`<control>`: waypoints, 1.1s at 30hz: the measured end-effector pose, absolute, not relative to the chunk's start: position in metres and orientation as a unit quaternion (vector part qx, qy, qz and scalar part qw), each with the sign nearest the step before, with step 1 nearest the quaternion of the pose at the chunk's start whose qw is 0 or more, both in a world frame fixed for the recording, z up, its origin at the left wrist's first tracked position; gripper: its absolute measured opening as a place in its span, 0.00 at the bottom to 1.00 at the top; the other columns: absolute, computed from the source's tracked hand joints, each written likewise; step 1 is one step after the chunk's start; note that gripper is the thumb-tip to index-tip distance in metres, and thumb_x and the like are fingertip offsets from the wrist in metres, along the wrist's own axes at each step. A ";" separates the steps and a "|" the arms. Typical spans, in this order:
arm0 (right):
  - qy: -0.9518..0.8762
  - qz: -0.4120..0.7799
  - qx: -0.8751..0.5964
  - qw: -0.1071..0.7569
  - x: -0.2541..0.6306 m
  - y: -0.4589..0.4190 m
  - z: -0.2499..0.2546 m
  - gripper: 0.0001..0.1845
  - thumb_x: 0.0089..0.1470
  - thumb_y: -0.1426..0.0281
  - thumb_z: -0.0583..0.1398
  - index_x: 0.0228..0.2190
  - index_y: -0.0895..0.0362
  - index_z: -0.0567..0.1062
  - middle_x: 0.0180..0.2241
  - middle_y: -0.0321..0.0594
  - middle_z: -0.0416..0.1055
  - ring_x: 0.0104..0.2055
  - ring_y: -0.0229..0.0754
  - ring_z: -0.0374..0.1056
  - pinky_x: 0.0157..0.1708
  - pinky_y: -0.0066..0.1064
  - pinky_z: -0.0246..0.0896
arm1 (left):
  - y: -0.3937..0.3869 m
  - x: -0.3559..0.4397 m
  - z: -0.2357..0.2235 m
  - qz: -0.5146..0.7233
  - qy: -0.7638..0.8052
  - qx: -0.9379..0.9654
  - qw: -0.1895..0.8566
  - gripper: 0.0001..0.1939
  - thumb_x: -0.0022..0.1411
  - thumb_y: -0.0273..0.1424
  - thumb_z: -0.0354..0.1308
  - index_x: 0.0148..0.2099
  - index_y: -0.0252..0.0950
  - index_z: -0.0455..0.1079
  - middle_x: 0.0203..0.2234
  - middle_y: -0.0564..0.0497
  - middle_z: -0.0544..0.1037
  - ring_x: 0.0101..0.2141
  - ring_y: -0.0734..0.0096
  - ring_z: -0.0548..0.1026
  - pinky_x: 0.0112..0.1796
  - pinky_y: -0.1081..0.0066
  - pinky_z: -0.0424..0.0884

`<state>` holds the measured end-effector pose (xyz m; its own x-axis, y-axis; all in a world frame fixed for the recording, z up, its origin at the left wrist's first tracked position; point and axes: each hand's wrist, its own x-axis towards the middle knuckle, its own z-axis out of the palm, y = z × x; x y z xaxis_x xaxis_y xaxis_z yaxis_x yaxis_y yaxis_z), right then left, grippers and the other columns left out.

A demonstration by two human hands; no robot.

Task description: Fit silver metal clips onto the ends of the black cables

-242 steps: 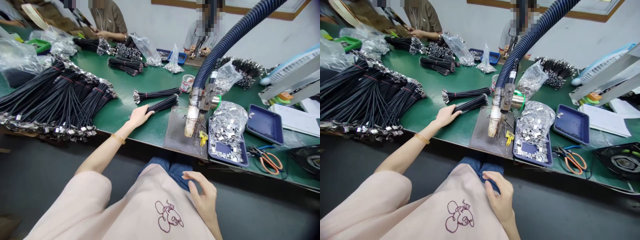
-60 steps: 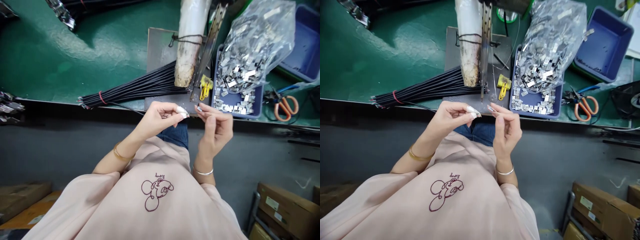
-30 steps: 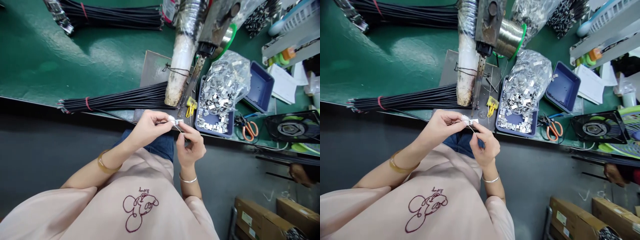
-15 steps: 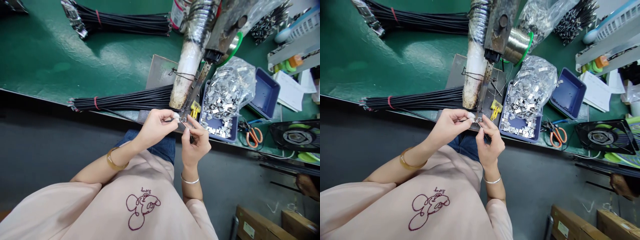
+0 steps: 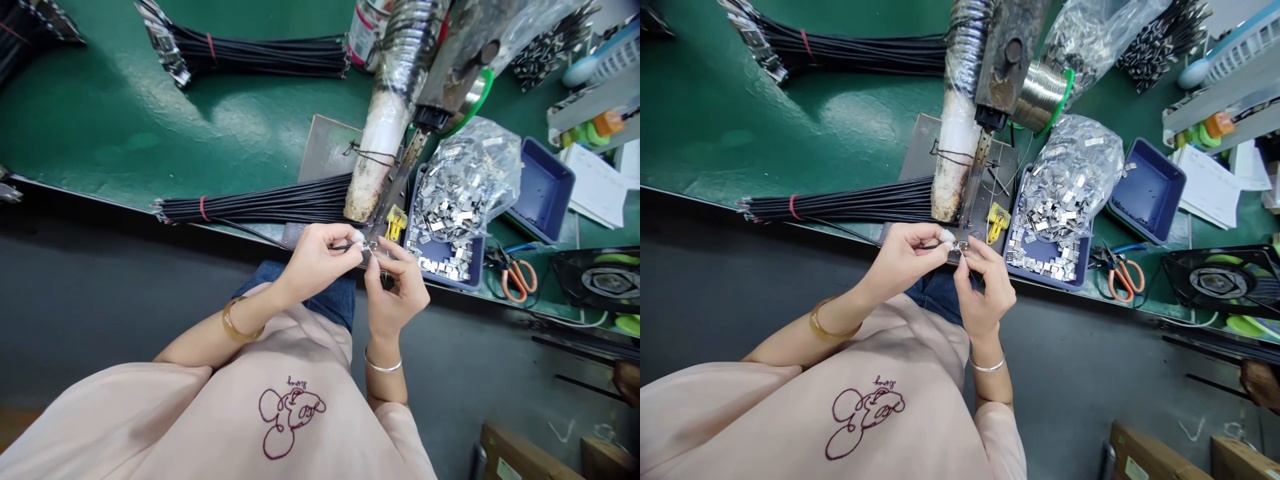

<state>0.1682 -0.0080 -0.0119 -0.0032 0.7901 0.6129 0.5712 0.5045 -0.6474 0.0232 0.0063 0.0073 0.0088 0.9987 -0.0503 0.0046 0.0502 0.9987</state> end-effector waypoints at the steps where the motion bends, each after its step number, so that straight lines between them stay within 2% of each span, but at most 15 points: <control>1: -0.704 0.098 -0.484 0.511 0.167 -0.008 -0.010 0.06 0.57 0.77 0.63 0.35 0.54 0.76 0.44 0.39 0.81 0.43 0.40 0.80 0.43 0.35 0.80 | 0.006 0.023 0.008 0.487 0.510 0.490 0.512 0.05 0.55 0.26 0.57 0.28 0.31 0.70 0.19 0.58 0.57 0.22 0.82 0.52 0.23 0.77 0.50; 7: -0.721 0.070 -0.464 0.510 0.169 -0.012 -0.009 0.08 0.54 0.79 0.64 0.31 0.55 0.74 0.43 0.40 0.81 0.43 0.39 0.80 0.43 0.32 0.79 | 0.003 0.022 0.004 0.473 0.505 0.514 0.507 0.06 0.55 0.26 0.57 0.26 0.31 0.71 0.19 0.58 0.59 0.23 0.81 0.54 0.23 0.77 0.50; 11: -0.713 0.094 -0.472 0.510 0.173 -0.015 -0.013 0.06 0.56 0.77 0.63 0.33 0.54 0.73 0.42 0.40 0.81 0.44 0.41 0.79 0.42 0.32 0.78 | -0.001 0.021 0.003 0.447 0.513 0.535 0.501 0.08 0.57 0.26 0.55 0.28 0.31 0.72 0.19 0.57 0.61 0.22 0.81 0.55 0.23 0.77 0.51; 12: -0.702 0.104 -0.483 0.512 0.174 -0.015 -0.014 0.05 0.57 0.76 0.63 0.34 0.54 0.73 0.42 0.39 0.81 0.42 0.40 0.80 0.40 0.31 0.77 | -0.002 0.020 0.003 0.445 0.514 0.542 0.494 0.08 0.57 0.27 0.56 0.28 0.31 0.73 0.19 0.57 0.61 0.22 0.81 0.54 0.22 0.78 0.51; 14: -0.675 0.150 -0.517 0.506 0.174 -0.014 -0.013 0.03 0.60 0.72 0.61 0.36 0.53 0.71 0.35 0.36 0.80 0.33 0.37 0.79 0.32 0.26 0.74 | -0.005 0.020 0.004 0.446 0.511 0.571 0.463 0.07 0.57 0.27 0.56 0.30 0.31 0.74 0.19 0.58 0.63 0.21 0.81 0.55 0.22 0.78 0.52; 17: -0.643 0.222 -0.553 0.481 0.173 -0.013 -0.009 0.04 0.64 0.68 0.59 0.36 0.53 0.68 0.23 0.26 0.70 0.19 0.31 0.70 0.21 0.22 0.65 | -0.009 0.020 0.006 0.454 0.502 0.618 0.400 0.06 0.56 0.26 0.57 0.32 0.32 0.76 0.20 0.56 0.68 0.22 0.81 0.59 0.22 0.79 0.55; 19: -0.645 0.190 -0.554 0.490 0.172 -0.012 -0.008 0.04 0.63 0.68 0.59 0.35 0.53 0.68 0.25 0.27 0.70 0.22 0.32 0.71 0.23 0.23 0.67 | -0.010 0.020 0.007 0.457 0.509 0.607 0.405 0.06 0.56 0.26 0.57 0.32 0.31 0.75 0.19 0.57 0.67 0.22 0.81 0.58 0.22 0.80 0.55; 22: -0.685 0.087 -0.515 0.508 0.171 -0.012 -0.008 0.03 0.59 0.72 0.63 0.34 0.53 0.72 0.35 0.36 0.77 0.37 0.38 0.77 0.34 0.29 0.74 | -0.005 0.020 0.007 0.458 0.519 0.541 0.478 0.06 0.56 0.27 0.57 0.29 0.31 0.73 0.17 0.59 0.60 0.21 0.82 0.53 0.21 0.79 0.50; 24: -0.715 0.058 -0.486 0.498 0.170 -0.012 -0.009 0.05 0.57 0.75 0.64 0.35 0.53 0.75 0.39 0.37 0.80 0.43 0.40 0.78 0.40 0.33 0.75 | -0.001 0.021 0.007 0.461 0.511 0.509 0.517 0.08 0.57 0.28 0.57 0.27 0.31 0.71 0.18 0.58 0.60 0.21 0.82 0.53 0.22 0.78 0.50; 27: -0.725 0.056 -0.479 0.492 0.170 -0.010 -0.012 0.07 0.56 0.77 0.65 0.35 0.53 0.76 0.40 0.37 0.80 0.44 0.40 0.78 0.44 0.35 0.75 | 0.003 0.022 0.006 0.465 0.508 0.496 0.528 0.08 0.56 0.29 0.58 0.26 0.31 0.71 0.19 0.57 0.60 0.22 0.81 0.54 0.23 0.77 0.50; 33: -0.712 0.056 -0.490 0.499 0.167 -0.005 -0.009 0.05 0.57 0.75 0.65 0.34 0.52 0.76 0.39 0.36 0.80 0.43 0.40 0.78 0.43 0.36 0.77 | 0.004 0.022 0.010 0.476 0.510 0.511 0.502 0.08 0.57 0.27 0.58 0.26 0.32 0.69 0.18 0.59 0.54 0.22 0.81 0.50 0.23 0.75 0.47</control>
<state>0.1668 -0.0052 -0.0087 -0.0215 0.7541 0.6564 0.6429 0.5133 -0.5686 0.0215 0.0037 0.0103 0.0266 0.9993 -0.0255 0.0426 0.0244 0.9988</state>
